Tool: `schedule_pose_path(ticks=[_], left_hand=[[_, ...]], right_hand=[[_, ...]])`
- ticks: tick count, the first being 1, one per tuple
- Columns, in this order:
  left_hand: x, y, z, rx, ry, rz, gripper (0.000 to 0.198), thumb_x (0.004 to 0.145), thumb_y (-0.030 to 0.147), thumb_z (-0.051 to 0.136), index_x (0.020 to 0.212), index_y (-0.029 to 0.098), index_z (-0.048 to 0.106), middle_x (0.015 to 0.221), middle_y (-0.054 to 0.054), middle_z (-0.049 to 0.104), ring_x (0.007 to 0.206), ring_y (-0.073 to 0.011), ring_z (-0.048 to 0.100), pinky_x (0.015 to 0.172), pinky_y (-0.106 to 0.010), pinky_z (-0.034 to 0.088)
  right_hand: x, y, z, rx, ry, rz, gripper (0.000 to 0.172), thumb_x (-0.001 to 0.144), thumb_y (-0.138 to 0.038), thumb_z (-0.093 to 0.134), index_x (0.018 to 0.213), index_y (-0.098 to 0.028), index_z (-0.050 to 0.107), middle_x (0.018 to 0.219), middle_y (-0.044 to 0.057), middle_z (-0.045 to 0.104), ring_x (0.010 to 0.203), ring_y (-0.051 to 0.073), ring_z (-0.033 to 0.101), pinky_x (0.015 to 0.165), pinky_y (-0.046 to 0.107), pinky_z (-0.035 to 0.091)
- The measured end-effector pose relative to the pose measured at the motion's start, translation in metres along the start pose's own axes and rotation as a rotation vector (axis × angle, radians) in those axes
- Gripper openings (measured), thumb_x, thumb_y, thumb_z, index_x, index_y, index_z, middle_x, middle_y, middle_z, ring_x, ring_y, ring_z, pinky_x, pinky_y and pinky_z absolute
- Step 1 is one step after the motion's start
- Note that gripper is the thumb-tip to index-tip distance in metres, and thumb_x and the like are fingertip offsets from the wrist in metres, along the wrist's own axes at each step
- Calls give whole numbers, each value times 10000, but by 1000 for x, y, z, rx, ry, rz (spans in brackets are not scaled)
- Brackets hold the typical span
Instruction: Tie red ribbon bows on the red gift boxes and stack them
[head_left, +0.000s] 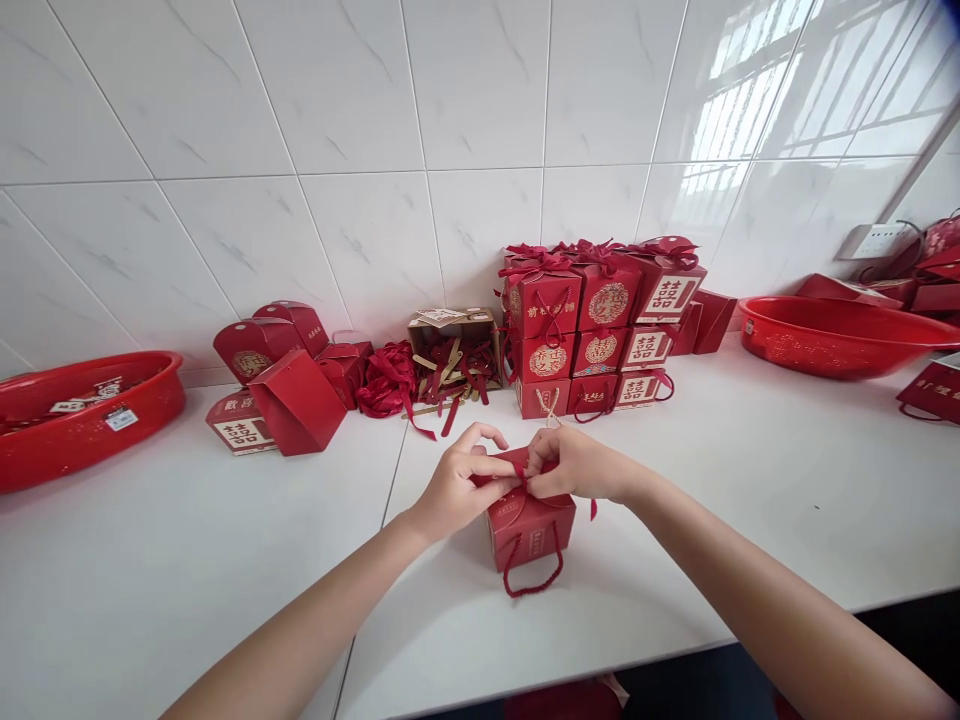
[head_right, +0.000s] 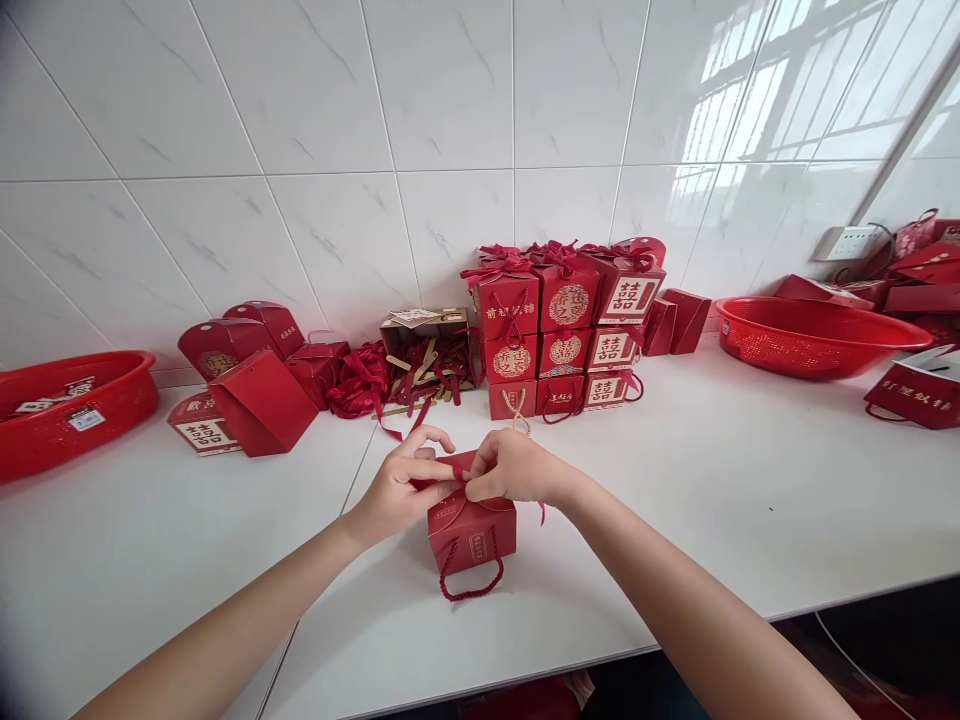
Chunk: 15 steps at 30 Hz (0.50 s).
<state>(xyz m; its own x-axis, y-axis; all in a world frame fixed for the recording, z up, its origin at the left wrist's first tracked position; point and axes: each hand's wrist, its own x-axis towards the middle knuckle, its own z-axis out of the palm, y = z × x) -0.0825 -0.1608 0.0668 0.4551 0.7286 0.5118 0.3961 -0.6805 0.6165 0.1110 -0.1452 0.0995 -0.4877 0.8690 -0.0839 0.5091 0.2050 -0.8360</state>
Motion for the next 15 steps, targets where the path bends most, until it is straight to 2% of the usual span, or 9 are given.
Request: schedule_pose_path(ticks=[4,6,8,10,11,15], left_hand=[[-4,4,-14,75,-10,-156,154,839,221,581,799,204,729,1094,-68,499,638,-89,525,620,-277,507],[-8,6,-27,187,-19,-188,154,849,252,569,814,213,714,1116,-77,500,792,-156,564,744,-339,521],[-11,10,-38,257,-66,-202,146,859,271,555,818,226,688,1156,-79,494,1024,-232,532,935,-439,455],[-13,14,-43,199,-151,-226,140,879,290,526,841,233,648,1232,-76,478,1203,-266,443,1046,-490,354],[-12,17,-43,122,-188,-245,142,891,298,507,849,232,625,1270,-75,468,1249,-266,416,1060,-484,343],[-3,21,-32,-133,-261,-295,241,930,335,432,762,212,552,1353,-73,466,1327,-248,369,1040,-409,383]], right_hand=[[-8,5,-7,-69,72,-10,92,610,-214,631,542,-175,583,796,20,592,669,141,534,545,243,408],[-13,8,-12,-111,126,-6,125,623,-226,626,534,-178,553,751,25,561,657,154,524,538,261,402],[-17,12,-15,-146,164,-30,123,636,-224,621,548,-185,544,733,22,543,684,172,531,586,286,426],[-19,14,-12,-169,205,-89,87,658,-208,606,592,-194,551,796,29,562,793,199,557,710,325,455],[-18,15,-10,-176,235,-121,63,679,-206,590,626,-198,558,862,38,577,870,212,563,774,342,455],[-14,18,2,-202,366,-215,60,776,-229,515,754,-210,568,1107,76,576,1094,239,519,925,405,412]])
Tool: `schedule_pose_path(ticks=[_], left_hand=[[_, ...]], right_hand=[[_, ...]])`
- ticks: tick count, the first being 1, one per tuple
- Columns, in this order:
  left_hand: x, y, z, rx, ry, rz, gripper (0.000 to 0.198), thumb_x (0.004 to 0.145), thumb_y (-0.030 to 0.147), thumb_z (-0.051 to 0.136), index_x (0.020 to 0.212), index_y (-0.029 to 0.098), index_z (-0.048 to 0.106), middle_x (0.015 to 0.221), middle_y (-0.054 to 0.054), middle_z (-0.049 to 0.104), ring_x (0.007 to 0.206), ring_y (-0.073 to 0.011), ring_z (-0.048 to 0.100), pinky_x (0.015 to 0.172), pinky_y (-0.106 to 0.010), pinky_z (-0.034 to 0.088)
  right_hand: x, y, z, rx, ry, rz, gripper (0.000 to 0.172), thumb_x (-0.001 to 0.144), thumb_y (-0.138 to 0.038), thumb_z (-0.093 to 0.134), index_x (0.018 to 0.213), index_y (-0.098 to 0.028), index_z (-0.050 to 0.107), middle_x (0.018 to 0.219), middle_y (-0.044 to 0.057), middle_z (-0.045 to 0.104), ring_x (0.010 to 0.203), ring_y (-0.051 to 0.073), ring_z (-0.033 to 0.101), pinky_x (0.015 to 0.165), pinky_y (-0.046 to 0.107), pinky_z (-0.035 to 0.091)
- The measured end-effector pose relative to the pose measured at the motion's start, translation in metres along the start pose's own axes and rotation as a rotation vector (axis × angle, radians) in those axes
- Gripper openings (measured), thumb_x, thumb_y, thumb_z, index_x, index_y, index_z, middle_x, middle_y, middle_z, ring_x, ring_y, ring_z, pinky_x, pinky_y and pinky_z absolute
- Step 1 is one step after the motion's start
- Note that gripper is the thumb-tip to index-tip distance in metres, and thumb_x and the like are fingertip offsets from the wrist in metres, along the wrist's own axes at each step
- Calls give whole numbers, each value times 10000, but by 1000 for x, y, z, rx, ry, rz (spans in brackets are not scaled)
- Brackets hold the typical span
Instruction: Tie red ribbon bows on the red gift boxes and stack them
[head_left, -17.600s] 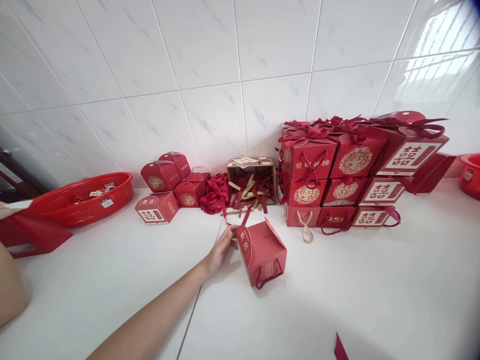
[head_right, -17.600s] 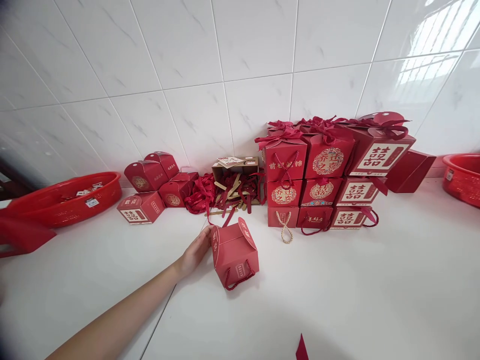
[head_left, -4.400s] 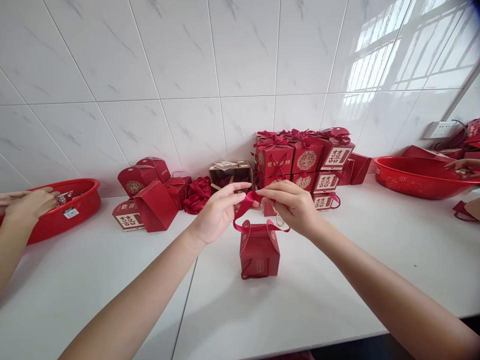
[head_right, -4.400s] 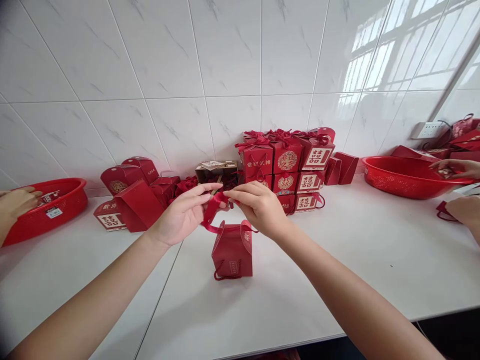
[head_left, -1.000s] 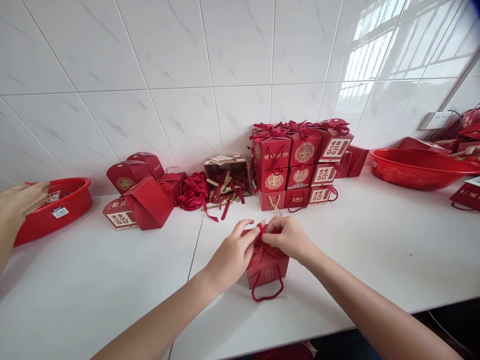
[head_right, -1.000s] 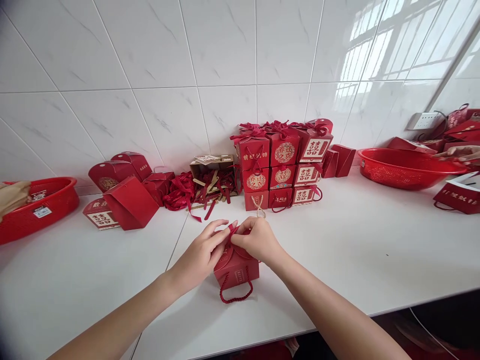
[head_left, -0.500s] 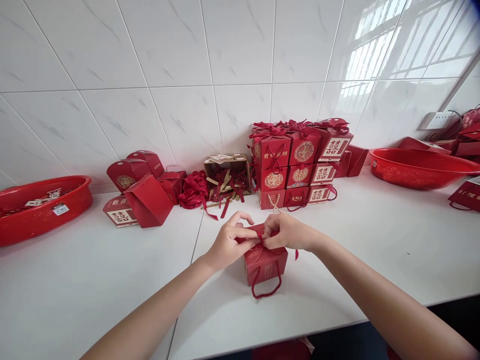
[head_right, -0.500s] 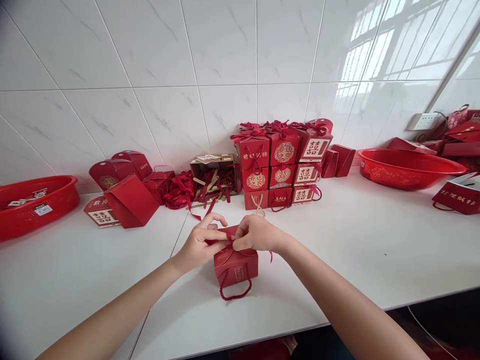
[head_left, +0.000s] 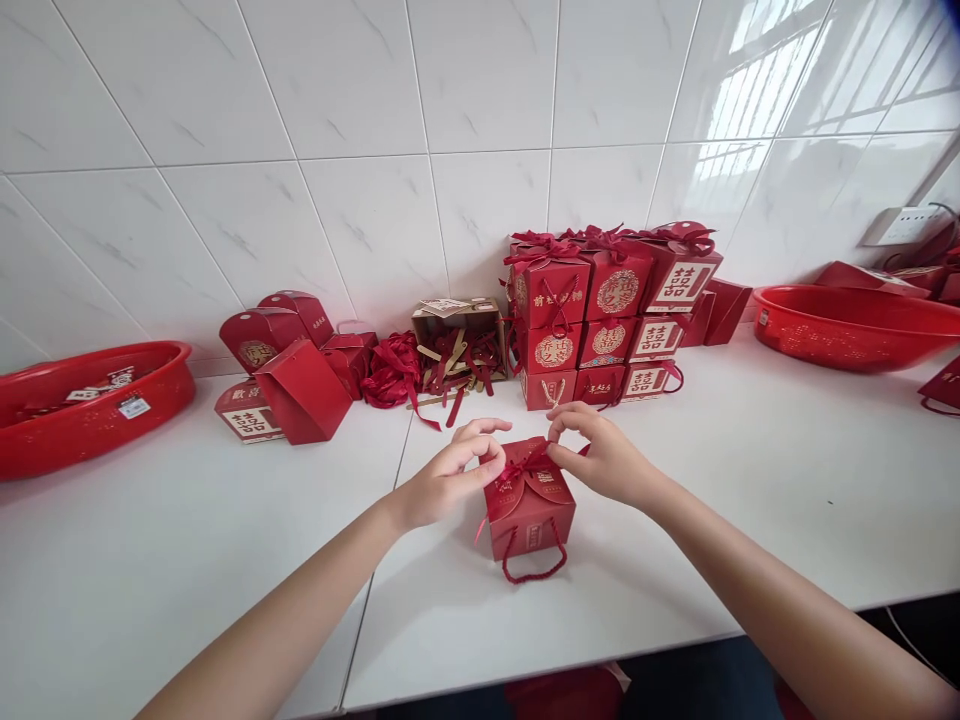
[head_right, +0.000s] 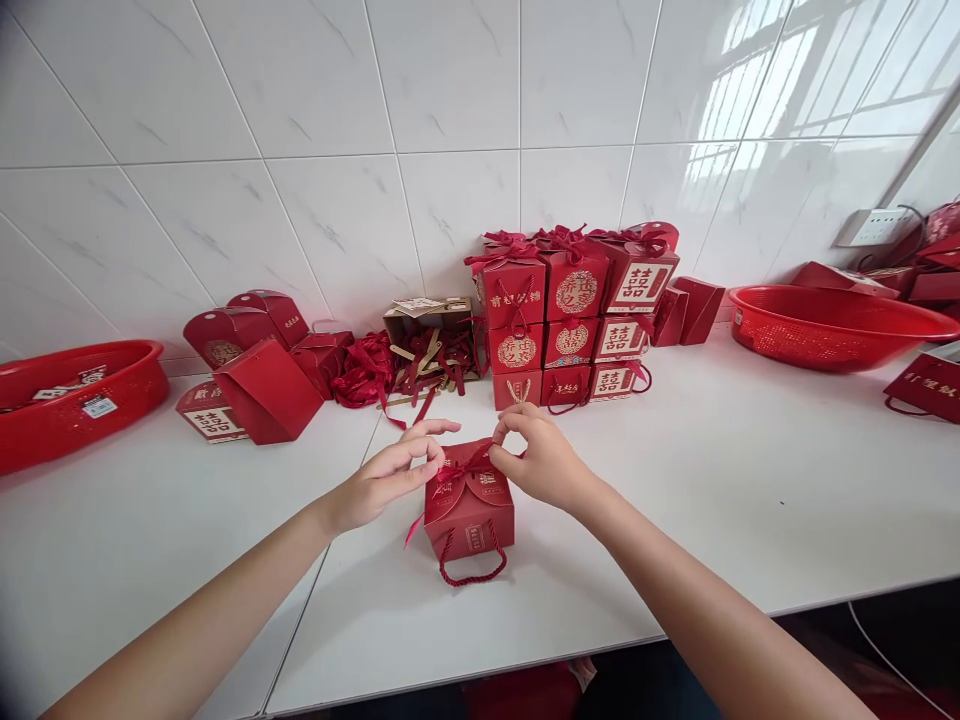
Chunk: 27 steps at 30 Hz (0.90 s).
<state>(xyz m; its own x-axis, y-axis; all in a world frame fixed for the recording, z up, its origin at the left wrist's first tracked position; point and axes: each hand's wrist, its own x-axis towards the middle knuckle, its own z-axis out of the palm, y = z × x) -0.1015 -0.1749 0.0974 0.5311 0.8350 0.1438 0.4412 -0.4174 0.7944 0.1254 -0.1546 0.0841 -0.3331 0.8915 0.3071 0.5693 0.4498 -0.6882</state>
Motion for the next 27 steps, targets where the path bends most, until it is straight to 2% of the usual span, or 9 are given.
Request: schedule_pose_path(ticks=[2,4,7,11,15,20,23,25,27], left_hand=[[6,-2,4,37,0,-5,318,947,362,398,711,207,546,1363,-58,485,1316,-241,380,1048,-414,365],[10,-7,4,183,55,8,355,954,366,380,692,205,559,1337,-40,528,1277,-244,403,1063,-463,315],[8,-16,2,492,217,40,362,949,341,404,664,196,573,1264,-23,598,1236,-281,405,1019,-544,271],[1,-23,1,877,406,145,330,933,312,467,656,192,600,1203,-13,658,1225,-341,421,924,-549,274],[-3,-25,7,1073,567,197,308,927,307,498,669,194,621,1164,-21,691,1214,-368,455,917,-551,241],[-2,-29,12,973,583,112,308,921,308,508,651,196,603,1149,-17,691,1233,-362,427,931,-550,221],[0,-33,16,782,560,38,287,929,296,481,685,192,588,1139,-37,681,1212,-345,427,925,-547,237],[1,-33,20,584,531,6,266,935,294,462,718,190,576,1103,-58,676,1178,-323,453,948,-555,242],[1,-33,25,420,474,6,254,948,305,428,760,194,558,1001,-59,677,1069,-266,536,959,-515,304]], right_hand=[[-1,1,4,-28,48,-27,66,786,-233,513,757,-212,568,1146,86,570,1131,260,495,963,456,374],[-4,3,5,-88,86,-62,65,766,-217,538,706,-210,564,1171,85,568,1157,286,469,983,504,328],[-11,5,4,-249,130,-138,107,711,-175,591,619,-200,542,1173,70,584,1158,302,467,976,533,303],[-18,5,6,-364,167,-175,129,695,-150,609,596,-195,539,1156,66,607,1116,294,510,949,536,332],[-22,4,10,-389,200,-194,150,686,-127,609,580,-193,527,1147,68,623,1103,299,527,933,531,362],[-29,8,13,-380,234,-190,150,726,-140,603,617,-198,519,1103,76,640,1052,306,556,854,517,433],[-38,6,20,-292,259,-252,44,842,-235,567,855,-194,579,1193,136,584,1109,293,534,868,477,474],[-46,2,28,-295,259,-364,288,866,-342,580,1096,-171,554,1312,175,504,1220,311,459,932,478,460],[-53,-2,38,-388,217,-467,486,847,-399,612,1260,-177,489,1384,168,463,1286,339,396,981,504,422]])
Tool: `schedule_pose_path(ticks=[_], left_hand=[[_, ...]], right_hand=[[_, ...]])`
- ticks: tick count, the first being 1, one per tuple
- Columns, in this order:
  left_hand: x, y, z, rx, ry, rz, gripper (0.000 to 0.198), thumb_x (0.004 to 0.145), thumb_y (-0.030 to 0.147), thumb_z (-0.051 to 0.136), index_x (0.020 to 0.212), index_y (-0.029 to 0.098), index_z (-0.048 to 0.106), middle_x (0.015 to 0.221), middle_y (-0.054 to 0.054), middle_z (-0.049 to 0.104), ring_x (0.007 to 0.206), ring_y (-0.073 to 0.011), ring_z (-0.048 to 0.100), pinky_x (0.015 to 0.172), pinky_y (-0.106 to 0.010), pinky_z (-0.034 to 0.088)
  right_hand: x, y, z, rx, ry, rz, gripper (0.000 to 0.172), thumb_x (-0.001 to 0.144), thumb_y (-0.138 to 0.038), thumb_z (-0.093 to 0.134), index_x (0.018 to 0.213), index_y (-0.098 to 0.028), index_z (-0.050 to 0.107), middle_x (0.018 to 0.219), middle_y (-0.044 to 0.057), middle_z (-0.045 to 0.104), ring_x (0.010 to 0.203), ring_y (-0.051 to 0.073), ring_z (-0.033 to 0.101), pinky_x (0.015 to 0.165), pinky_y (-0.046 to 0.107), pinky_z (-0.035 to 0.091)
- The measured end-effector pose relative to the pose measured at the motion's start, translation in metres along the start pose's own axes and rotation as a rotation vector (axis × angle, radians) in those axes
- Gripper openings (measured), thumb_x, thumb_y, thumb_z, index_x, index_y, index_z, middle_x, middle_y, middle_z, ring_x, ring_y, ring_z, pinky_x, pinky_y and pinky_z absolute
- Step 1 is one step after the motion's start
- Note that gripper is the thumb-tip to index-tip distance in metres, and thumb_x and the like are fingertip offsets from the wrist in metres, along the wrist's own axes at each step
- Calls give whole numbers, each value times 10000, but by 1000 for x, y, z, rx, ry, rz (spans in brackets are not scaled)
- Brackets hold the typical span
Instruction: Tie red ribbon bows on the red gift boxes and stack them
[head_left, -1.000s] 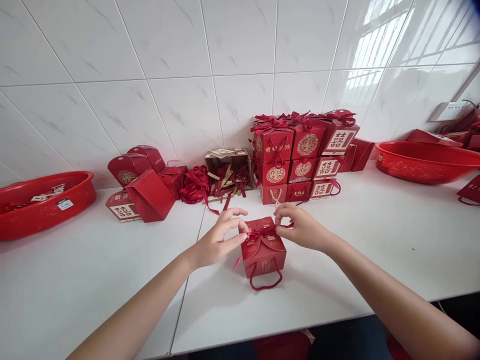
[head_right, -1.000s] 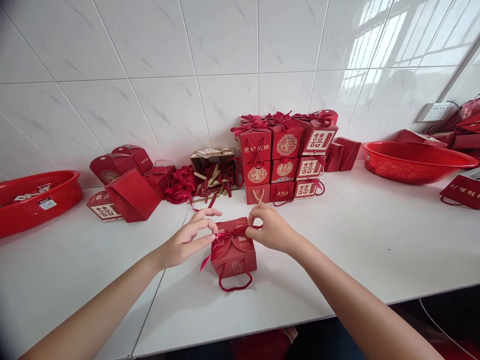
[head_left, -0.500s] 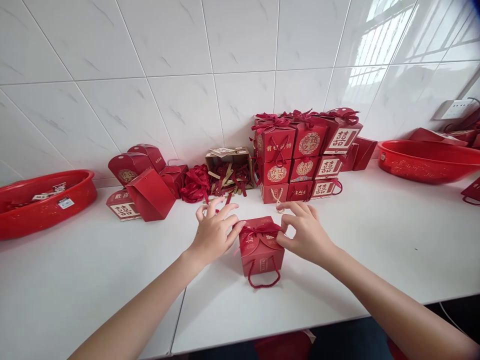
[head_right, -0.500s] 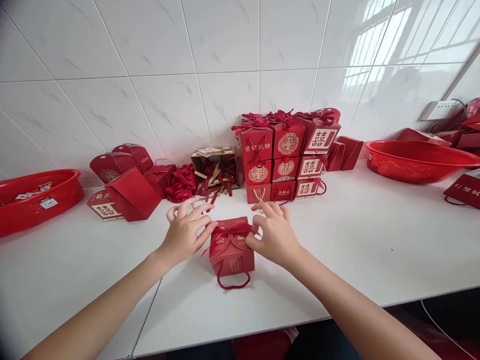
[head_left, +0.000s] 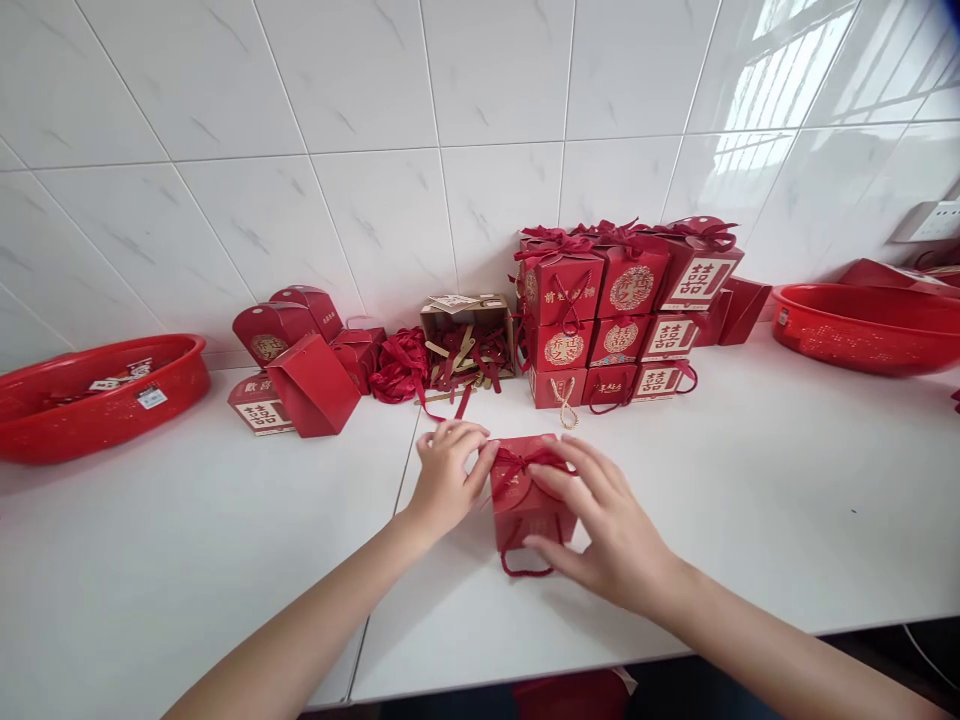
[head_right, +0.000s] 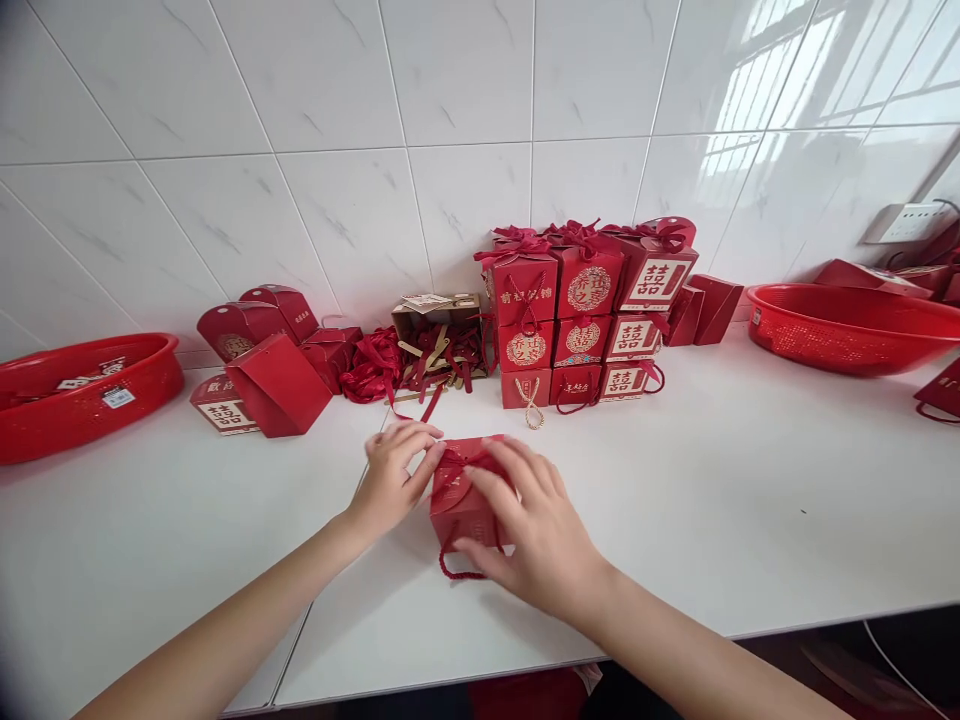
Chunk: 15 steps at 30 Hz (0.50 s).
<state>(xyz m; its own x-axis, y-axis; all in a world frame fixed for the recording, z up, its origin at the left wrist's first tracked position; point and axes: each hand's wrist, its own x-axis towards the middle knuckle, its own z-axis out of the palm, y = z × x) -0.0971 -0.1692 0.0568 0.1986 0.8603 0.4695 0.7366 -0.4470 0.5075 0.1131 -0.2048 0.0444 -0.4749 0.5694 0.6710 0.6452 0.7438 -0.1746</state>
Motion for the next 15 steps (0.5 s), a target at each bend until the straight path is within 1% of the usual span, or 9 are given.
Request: schedule_pose_path(ticks=[2,3,4,6,7,8,10,12,15], left_hand=[[-3,2,4,-95,-61,7,196,961,323,397,883,210,536,962,-45,662,958,-199,597,915,-419,410],[-5,1,6,-151,-75,6,159,963,328,393,994,222,507,1010,-47,648,940,-176,612,886,-375,449],[-7,0,8,-226,-81,-8,189,961,329,401,1118,234,447,1097,-62,619,959,-163,618,875,-347,470],[-12,-8,11,-371,-82,-72,394,948,327,433,1300,261,269,1274,-108,509,1036,-164,603,904,-349,476],[-14,-13,12,-410,-91,-114,460,942,326,445,1335,271,212,1314,-121,465,1058,-168,594,931,-369,465],[-16,-19,14,-418,-111,-156,479,937,326,451,1343,273,201,1319,-125,450,1063,-174,587,950,-390,454],[-20,-28,19,-372,-166,-218,455,925,328,462,1321,258,250,1278,-123,474,1065,-189,576,951,-416,449],[-24,-33,24,-347,-209,-245,447,905,327,489,1301,245,300,1238,-122,509,1073,-208,568,925,-422,464],[-28,-34,31,-337,-233,-237,471,891,318,508,1314,252,312,1236,-120,522,1127,-224,544,915,-413,473]], right_hand=[[-5,-7,7,-98,-57,-40,508,854,-354,607,1319,-204,469,1389,142,488,1278,347,413,982,513,411],[-7,-9,10,-139,-75,-20,489,862,-317,594,1325,-213,475,1383,133,503,1262,344,434,972,508,414],[-8,-7,13,-172,-83,15,471,868,-279,578,1325,-216,484,1380,128,512,1248,341,451,963,504,417],[-10,3,16,-210,-79,84,450,869,-222,550,1316,-216,504,1376,124,521,1236,336,465,955,502,418],[-10,11,18,-217,-76,104,451,865,-208,544,1314,-214,509,1377,121,520,1241,336,460,957,505,417],[-8,22,19,-216,-78,112,456,860,-198,542,1315,-211,511,1380,117,517,1248,336,451,963,507,416],[-2,49,21,-196,-88,112,467,850,-208,555,1314,-203,512,1385,114,510,1266,341,427,980,516,412],[10,79,23,-170,-98,124,475,846,-231,567,1316,-193,510,1388,117,500,1281,346,406,997,531,403],[30,116,29,-158,-111,126,469,850,-249,562,1312,-190,507,1373,112,508,1274,335,413,1013,535,395]])
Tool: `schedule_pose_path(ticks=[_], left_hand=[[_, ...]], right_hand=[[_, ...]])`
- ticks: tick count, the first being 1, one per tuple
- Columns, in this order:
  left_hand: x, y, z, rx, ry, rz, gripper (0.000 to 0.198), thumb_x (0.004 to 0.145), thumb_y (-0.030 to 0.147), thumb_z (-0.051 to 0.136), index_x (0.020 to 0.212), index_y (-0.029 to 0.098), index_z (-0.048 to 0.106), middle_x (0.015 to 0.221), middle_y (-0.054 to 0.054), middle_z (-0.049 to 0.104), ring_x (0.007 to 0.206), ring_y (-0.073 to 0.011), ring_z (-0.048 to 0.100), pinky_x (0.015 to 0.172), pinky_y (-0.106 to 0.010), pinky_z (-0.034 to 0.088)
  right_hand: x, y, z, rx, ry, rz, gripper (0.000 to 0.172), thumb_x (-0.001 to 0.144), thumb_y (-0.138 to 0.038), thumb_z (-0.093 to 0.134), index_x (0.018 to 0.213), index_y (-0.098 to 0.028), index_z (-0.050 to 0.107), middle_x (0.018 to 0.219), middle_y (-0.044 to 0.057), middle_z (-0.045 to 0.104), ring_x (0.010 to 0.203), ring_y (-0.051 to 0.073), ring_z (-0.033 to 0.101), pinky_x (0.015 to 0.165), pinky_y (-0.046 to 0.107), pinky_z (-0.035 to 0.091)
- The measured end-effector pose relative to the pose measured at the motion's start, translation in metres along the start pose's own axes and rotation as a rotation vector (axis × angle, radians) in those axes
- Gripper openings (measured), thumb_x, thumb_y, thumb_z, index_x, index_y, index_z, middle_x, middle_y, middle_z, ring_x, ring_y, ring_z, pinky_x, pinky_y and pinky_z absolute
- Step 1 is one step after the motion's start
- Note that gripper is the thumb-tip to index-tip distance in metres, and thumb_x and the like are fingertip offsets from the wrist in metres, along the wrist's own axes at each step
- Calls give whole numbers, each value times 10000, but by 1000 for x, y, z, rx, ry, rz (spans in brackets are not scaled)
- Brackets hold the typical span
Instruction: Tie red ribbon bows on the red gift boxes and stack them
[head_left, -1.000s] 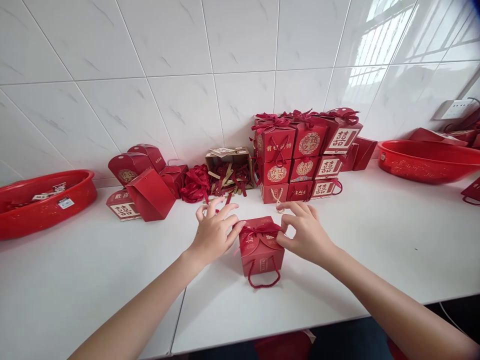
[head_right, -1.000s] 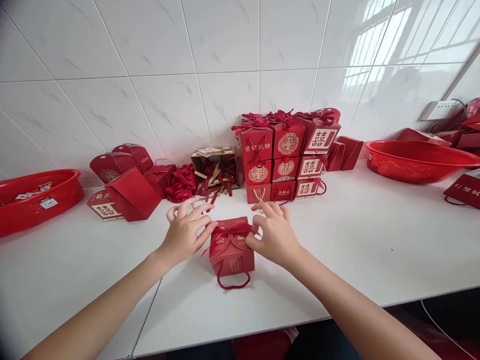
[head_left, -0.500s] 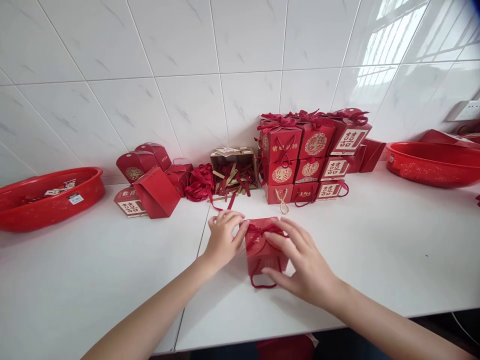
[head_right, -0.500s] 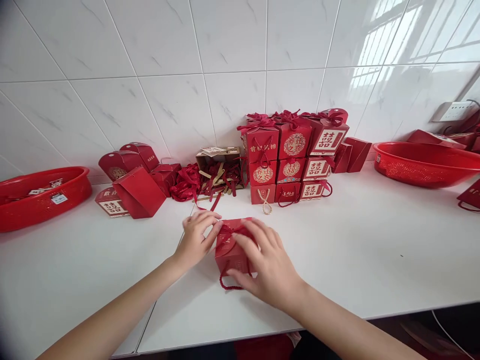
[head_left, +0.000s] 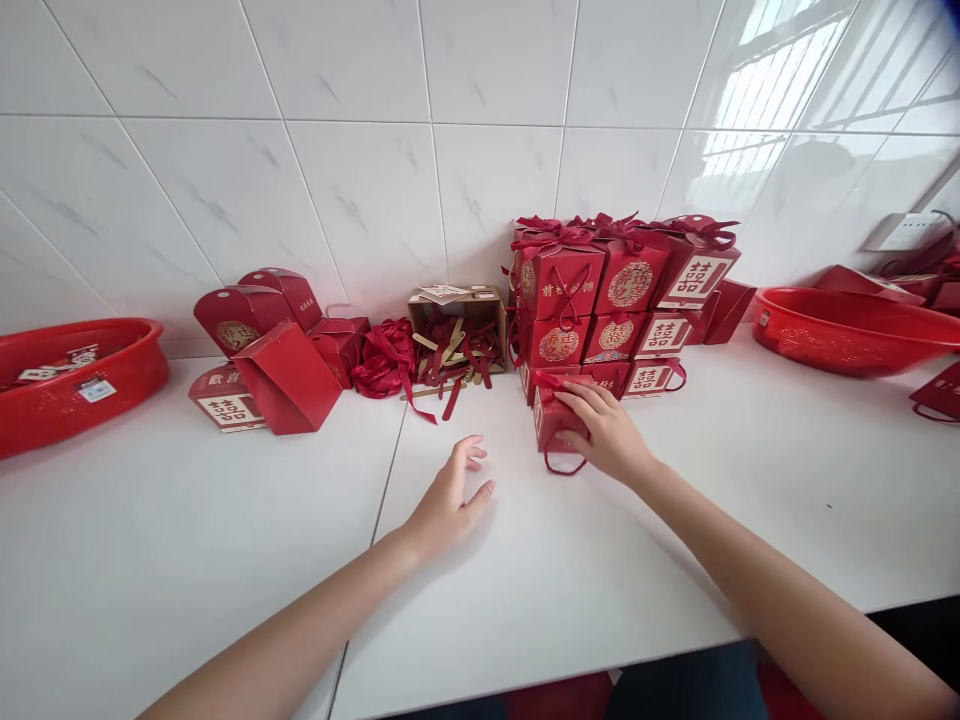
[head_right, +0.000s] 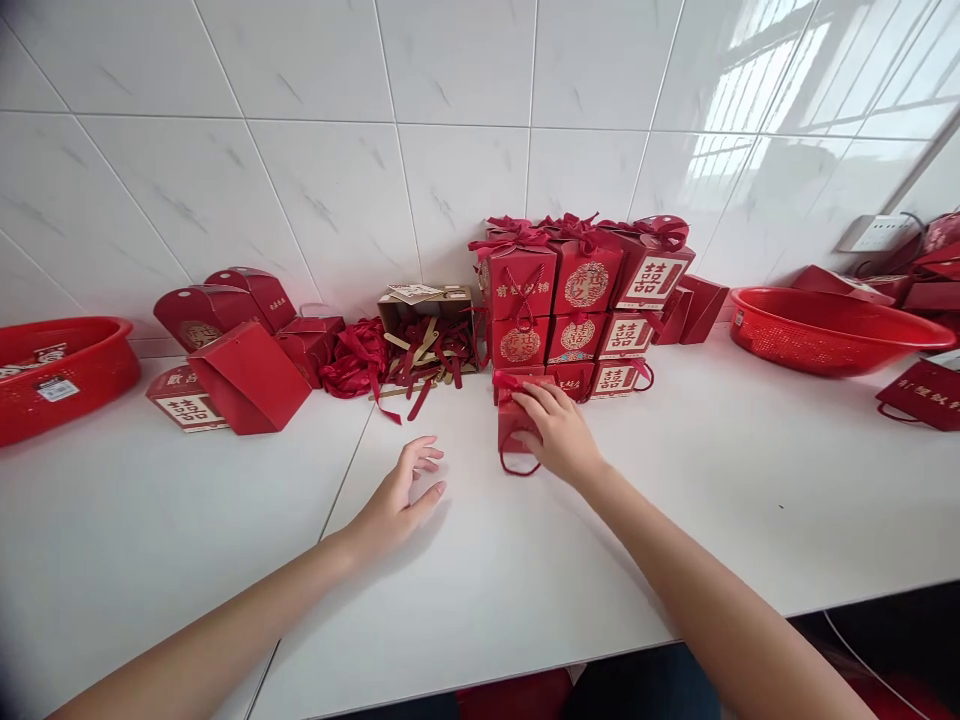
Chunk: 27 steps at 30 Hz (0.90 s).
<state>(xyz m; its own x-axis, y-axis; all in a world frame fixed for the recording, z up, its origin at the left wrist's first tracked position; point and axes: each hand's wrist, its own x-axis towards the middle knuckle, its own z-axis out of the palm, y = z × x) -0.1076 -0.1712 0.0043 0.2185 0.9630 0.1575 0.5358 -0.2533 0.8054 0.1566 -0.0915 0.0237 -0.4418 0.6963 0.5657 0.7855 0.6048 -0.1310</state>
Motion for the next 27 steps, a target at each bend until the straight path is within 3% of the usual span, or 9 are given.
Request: schedule_pose_path(ticks=[3,6,8,11,13,16,19,22,27], left_hand=[[5,-2,-5,80,51,67,483,889,293,500,1325,246,297,1303,-126,484,1227,-233,489,989,-429,429],[20,-9,-40,246,391,110,564,845,324,568,1323,200,297,1385,-145,418,1330,-285,380,1066,-484,344],[31,-16,-79,318,659,15,617,839,414,591,1312,159,289,1401,-166,385,1396,-341,230,1052,-551,304],[43,-31,-141,317,750,-161,499,964,550,286,1111,97,437,1232,-151,511,1384,-411,197,800,-614,319],[48,-42,-172,328,846,-289,499,913,592,363,1030,115,455,1204,-167,513,1395,-468,92,784,-672,274],[50,-59,-199,332,964,-449,554,712,577,608,1036,164,430,1292,-203,454,1367,-545,64,839,-783,205],[46,-69,-207,339,967,-483,499,712,553,584,1021,189,439,1249,-138,506,1321,-527,244,851,-732,278],[34,-68,-200,365,886,-455,447,724,576,576,971,223,456,1075,-108,588,1157,-470,498,773,-613,409],[-6,-34,-147,445,608,-315,384,709,586,622,888,279,477,851,-54,641,808,-368,644,653,-475,471]], right_hand=[[16,17,5,15,-28,-46,454,849,-277,574,1293,-198,519,1354,86,527,1250,300,438,1041,489,388],[17,19,3,11,-34,-56,469,843,-310,581,1293,-193,518,1378,102,494,1281,317,393,1048,503,366],[10,13,-2,-8,-3,-40,542,833,-347,579,1341,-195,468,1461,133,375,1346,359,288,1053,566,314],[-3,0,-14,6,118,-41,638,829,-409,547,1404,-199,366,1521,154,224,1393,372,185,1075,594,244],[-10,-11,-21,49,220,-47,616,839,-401,513,1399,-207,343,1498,150,253,1388,351,217,1092,569,240],[-21,-27,-27,73,286,-56,577,835,-359,508,1370,-230,333,1460,149,297,1365,352,271,1089,571,255],[-32,-40,-31,89,266,-82,547,835,-333,524,1341,-235,339,1431,157,318,1344,367,293,1063,580,293],[-45,-47,-39,153,257,-62,508,844,-291,536,1317,-237,360,1413,156,328,1322,359,311,1039,565,332],[-72,-51,-50,349,190,59,531,860,-257,563,1346,-259,346,1394,149,348,1251,310,411,966,482,439]])
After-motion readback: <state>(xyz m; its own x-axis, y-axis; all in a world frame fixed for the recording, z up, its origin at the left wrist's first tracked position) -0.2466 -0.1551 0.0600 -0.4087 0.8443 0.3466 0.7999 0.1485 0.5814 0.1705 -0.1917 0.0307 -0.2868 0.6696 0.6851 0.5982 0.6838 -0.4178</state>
